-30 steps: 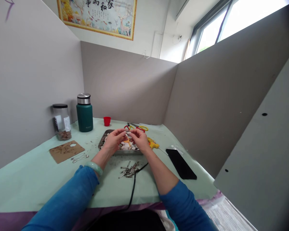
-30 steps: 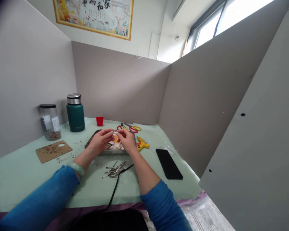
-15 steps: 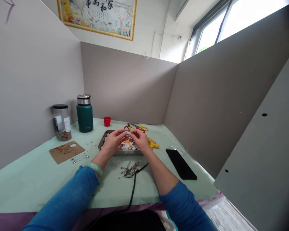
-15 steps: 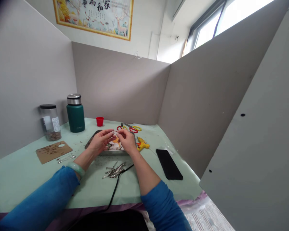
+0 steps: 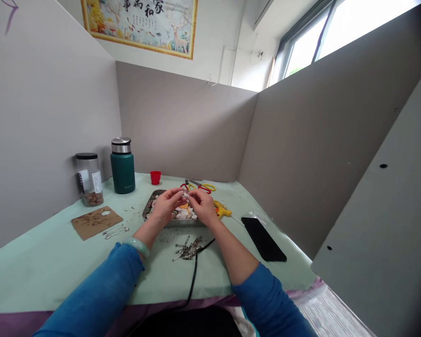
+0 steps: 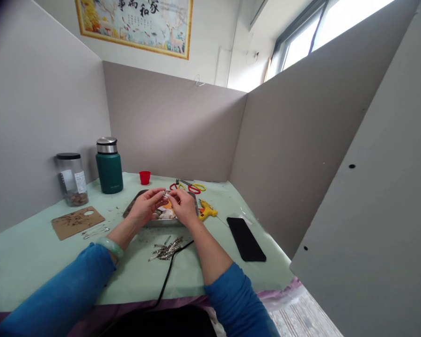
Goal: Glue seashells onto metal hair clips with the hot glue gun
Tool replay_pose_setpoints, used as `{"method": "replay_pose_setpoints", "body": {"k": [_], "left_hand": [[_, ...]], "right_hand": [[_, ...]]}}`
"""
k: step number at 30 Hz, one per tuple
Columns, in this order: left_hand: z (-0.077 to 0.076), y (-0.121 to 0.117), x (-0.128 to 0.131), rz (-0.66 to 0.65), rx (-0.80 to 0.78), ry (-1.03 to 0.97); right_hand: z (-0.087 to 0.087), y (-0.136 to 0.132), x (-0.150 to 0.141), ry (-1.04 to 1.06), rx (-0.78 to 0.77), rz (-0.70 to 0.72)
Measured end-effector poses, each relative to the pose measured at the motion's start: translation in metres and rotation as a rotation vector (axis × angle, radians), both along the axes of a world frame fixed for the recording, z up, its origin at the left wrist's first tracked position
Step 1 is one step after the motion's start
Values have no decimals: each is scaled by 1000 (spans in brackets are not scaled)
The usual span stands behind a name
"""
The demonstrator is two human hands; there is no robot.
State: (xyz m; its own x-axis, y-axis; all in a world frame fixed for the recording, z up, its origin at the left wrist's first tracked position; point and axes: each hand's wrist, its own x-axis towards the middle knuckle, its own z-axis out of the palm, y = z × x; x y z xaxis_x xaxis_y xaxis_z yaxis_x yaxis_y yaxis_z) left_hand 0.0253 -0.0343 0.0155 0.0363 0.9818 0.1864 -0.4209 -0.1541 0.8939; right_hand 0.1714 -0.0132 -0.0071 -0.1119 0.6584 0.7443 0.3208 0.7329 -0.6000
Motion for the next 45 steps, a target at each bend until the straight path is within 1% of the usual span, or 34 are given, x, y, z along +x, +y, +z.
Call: {"method": "replay_pose_setpoints", "body": {"k": [5, 16, 22, 30, 35, 40, 45], "left_hand": [[2, -4, 3, 54, 13, 61], [-2, -1, 3, 88, 40, 63], [-1, -2, 2, 48, 20, 43], [-1, -2, 2, 19, 40, 19], [-3, 0, 1, 5, 54, -22], [-5, 4, 0, -10, 69, -63], [-7, 6, 0, -23, 78, -83]], "right_hand": [[-1, 0, 0, -13, 20, -9], [0, -4, -1, -46, 23, -16], [-1, -2, -1, -30, 28, -17], [-1, -2, -2, 64, -67, 30], [0, -3, -4, 129, -129, 89], [-3, -1, -5, 161, -137, 99], [-1, -3, -7, 180, -137, 127]]}}
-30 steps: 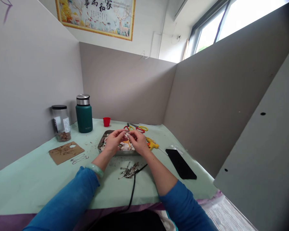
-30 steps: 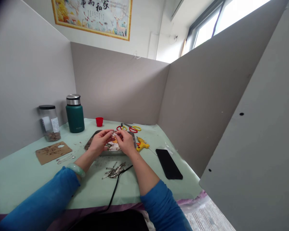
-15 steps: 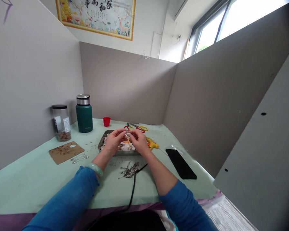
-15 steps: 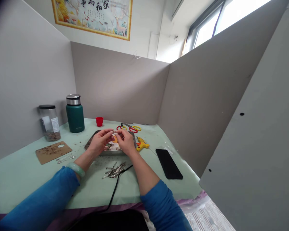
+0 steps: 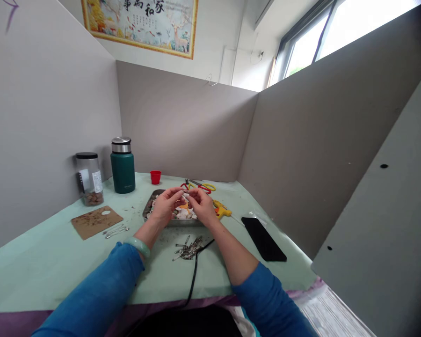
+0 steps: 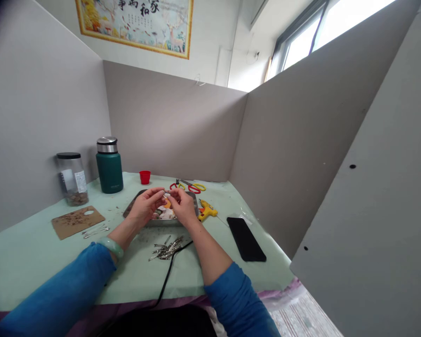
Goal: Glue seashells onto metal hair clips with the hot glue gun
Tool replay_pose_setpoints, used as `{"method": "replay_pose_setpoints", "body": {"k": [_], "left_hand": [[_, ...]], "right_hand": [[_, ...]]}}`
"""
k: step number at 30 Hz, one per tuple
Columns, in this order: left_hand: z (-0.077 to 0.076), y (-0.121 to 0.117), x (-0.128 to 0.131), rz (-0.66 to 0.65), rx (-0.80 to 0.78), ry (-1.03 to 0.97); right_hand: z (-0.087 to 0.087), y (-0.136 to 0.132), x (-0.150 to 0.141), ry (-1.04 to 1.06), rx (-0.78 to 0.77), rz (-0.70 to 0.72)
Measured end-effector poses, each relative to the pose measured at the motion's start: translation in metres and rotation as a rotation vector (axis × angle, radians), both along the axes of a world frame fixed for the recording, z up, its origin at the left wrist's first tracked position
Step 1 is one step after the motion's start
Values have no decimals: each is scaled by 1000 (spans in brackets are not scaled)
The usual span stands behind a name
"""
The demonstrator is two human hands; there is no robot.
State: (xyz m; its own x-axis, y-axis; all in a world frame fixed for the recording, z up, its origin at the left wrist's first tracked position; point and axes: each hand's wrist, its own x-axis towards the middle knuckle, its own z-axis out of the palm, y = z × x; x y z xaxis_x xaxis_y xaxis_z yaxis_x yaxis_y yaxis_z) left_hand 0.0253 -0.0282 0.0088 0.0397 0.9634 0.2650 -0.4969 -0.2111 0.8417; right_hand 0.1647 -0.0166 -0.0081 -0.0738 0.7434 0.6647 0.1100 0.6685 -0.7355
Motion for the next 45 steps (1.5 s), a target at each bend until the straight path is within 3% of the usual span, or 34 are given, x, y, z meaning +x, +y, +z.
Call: {"method": "replay_pose_setpoints", "body": {"k": [23, 35, 45], "left_hand": [[-2, 3, -1, -22, 17, -54], [-1, 2, -1, -29, 30, -44], [0, 2, 1, 27, -12, -55]], "right_hand": [[-3, 1, -5, 64, -33, -26], [2, -4, -2, -3, 47, -79], [5, 4, 6, 48, -26, -80]]}}
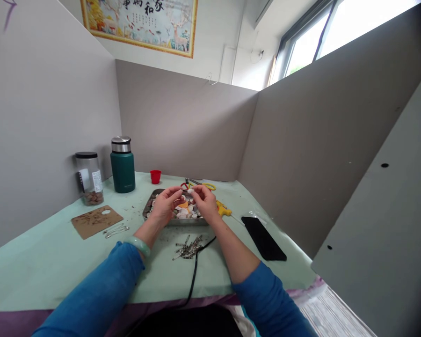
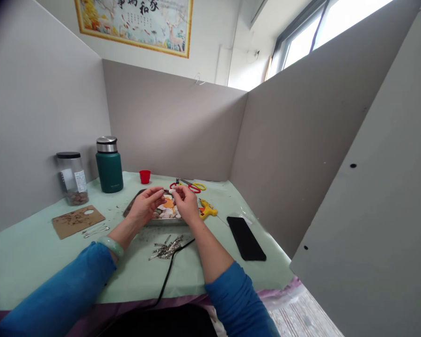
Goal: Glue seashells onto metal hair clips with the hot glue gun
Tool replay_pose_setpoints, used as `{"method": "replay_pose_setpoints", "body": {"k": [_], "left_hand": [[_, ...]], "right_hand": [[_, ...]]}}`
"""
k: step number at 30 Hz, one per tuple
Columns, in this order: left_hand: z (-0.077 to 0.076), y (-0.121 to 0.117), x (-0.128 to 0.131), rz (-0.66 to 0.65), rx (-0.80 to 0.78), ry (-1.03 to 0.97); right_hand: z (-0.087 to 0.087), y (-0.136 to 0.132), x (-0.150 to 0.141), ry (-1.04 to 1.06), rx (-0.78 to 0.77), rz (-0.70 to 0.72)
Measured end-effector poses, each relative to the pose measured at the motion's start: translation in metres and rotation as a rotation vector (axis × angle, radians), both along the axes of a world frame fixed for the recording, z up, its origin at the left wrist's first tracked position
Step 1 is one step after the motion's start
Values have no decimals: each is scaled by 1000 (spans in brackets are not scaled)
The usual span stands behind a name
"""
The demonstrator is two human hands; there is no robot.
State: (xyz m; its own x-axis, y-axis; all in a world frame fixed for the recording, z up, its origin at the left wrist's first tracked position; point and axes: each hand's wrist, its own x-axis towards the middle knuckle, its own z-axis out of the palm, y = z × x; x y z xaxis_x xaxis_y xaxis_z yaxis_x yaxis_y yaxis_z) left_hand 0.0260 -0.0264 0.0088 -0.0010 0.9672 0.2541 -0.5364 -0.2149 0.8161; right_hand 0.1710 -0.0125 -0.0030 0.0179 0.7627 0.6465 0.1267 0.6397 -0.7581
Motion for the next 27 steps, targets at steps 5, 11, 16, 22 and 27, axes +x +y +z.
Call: {"method": "replay_pose_setpoints", "body": {"k": [5, 11, 16, 22, 27], "left_hand": [[1, 0, 0, 46, -37, -2], [-2, 3, -1, 42, -37, -1], [-3, 6, -1, 27, -13, 3], [-2, 3, -1, 38, -37, -2], [-1, 2, 0, 30, -24, -5]], "right_hand": [[0, 10, 11, -82, -93, -42], [-6, 20, 28, -363, -328, 101], [-3, 43, 41, -432, -270, -205], [-4, 76, 25, -959, -191, -281], [-12, 84, 17, -1030, -194, -226]]}}
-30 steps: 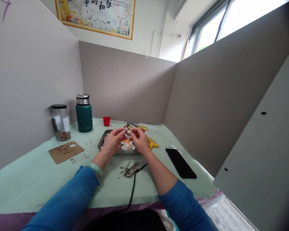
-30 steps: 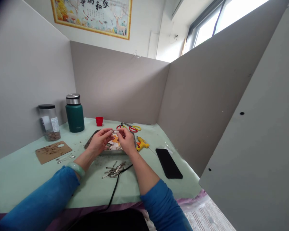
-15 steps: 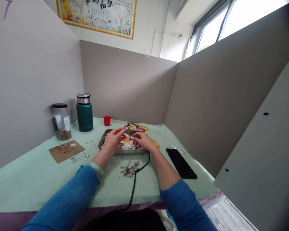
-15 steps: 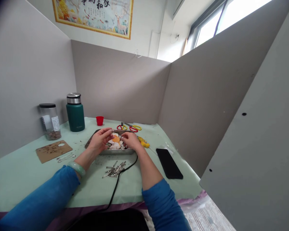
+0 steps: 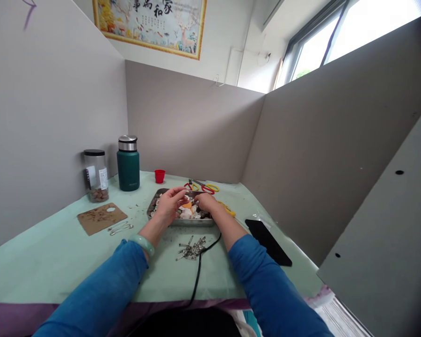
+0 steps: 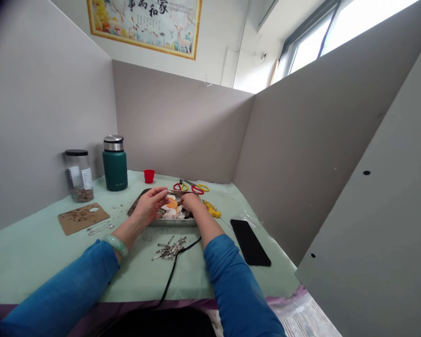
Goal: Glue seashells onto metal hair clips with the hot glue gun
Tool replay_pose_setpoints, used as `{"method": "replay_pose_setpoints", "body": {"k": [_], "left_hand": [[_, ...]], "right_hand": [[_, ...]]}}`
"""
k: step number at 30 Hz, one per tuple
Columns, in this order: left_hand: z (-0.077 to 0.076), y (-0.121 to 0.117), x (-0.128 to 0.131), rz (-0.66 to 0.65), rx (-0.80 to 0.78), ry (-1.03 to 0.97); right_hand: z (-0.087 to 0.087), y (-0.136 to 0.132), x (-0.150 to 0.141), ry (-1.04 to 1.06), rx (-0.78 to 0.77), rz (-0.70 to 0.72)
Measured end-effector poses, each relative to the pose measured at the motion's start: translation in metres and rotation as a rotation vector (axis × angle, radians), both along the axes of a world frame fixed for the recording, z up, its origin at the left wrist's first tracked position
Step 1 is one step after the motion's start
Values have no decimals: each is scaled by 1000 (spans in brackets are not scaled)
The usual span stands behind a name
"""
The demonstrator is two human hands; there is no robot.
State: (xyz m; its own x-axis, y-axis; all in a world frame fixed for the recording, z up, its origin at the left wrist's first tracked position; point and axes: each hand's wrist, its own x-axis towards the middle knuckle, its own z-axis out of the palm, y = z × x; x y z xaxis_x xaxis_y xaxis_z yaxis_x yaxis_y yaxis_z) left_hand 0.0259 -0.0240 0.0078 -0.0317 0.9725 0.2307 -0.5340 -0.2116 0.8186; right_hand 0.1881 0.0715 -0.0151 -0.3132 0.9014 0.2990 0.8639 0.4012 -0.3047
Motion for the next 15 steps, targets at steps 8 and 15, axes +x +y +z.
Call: {"method": "replay_pose_setpoints", "body": {"k": [8, 15], "left_hand": [[0, 0, 0, 2, -10, 9], [1, -1, 0, -2, -29, 4]], "right_hand": [[-1, 1, -2, -39, 38, 41], [-4, 1, -4, 8, 19, 59]]}}
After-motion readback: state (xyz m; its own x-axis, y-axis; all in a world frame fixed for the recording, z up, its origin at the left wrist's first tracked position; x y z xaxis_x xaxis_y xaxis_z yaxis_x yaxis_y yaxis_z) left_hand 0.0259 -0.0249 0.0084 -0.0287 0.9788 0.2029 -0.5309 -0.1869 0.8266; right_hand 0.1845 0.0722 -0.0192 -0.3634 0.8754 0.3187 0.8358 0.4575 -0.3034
